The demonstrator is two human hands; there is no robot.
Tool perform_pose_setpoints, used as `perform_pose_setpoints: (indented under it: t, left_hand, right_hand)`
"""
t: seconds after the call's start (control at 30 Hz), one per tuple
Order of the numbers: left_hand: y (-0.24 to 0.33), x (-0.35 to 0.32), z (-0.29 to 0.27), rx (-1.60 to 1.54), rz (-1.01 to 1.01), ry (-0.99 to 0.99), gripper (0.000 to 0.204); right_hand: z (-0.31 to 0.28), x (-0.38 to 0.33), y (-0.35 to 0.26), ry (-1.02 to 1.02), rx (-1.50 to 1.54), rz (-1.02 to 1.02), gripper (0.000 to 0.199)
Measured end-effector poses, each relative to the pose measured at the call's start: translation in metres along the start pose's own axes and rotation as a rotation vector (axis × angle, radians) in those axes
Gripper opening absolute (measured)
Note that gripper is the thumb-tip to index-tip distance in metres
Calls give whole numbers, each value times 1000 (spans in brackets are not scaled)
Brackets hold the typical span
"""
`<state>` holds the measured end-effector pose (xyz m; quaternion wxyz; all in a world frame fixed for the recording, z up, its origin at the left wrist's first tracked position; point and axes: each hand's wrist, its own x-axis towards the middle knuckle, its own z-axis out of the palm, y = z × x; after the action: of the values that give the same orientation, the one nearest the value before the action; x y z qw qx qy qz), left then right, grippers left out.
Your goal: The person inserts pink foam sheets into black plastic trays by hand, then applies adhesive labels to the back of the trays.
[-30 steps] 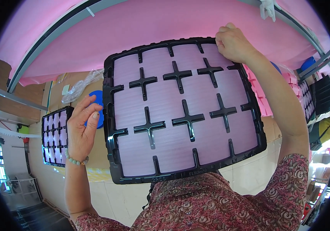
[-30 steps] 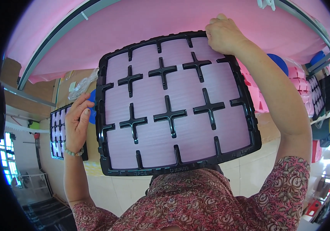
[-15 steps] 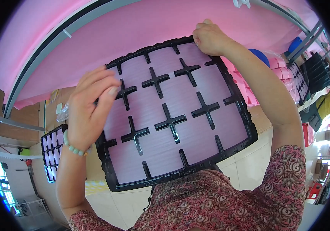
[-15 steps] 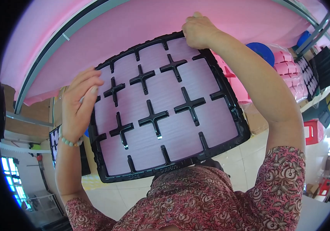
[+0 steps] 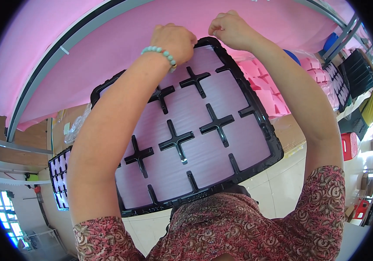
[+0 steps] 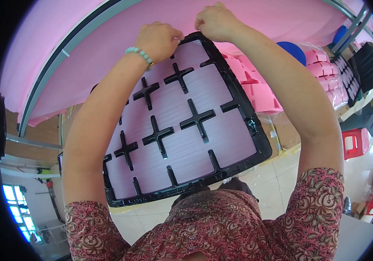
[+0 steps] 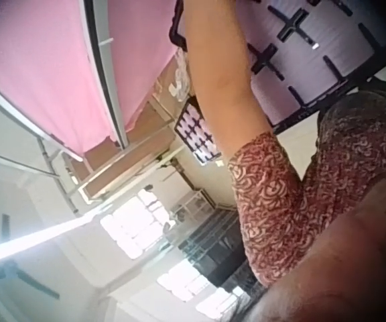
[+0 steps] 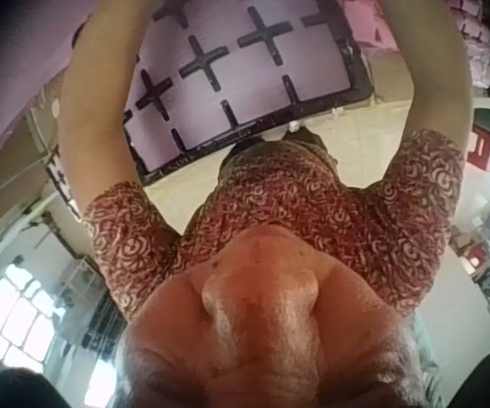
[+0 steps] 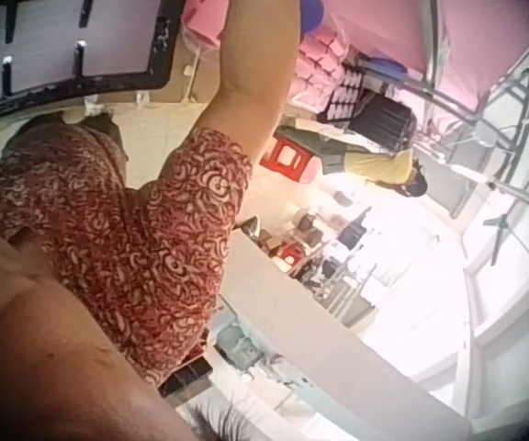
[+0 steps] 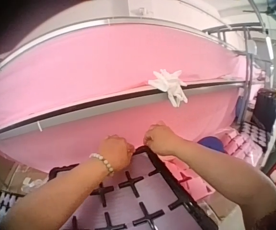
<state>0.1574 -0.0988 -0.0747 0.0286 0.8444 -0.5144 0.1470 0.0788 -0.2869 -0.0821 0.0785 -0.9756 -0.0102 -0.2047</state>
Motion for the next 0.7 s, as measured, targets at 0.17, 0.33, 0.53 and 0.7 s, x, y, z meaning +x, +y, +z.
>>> perform_pose_setpoints:
  t: [0.17,0.33,0.53,0.7]
  left_hand:
    - [28,23,5,92,12,-103,20]
    - [33,26,10,156,27,-133,18]
    - [26,33,10,-125,-137,-279,17]
    - [17,21,-8,-202,-75,-116,19]
  right_hand:
    - [-2,-14,3,24,18,14,18]
    - [-18,-36,2,74,179,81,19]
    - [-16,-53,9,103,318,68,19]
    - [-25,-64,-4,78,468,125,23]
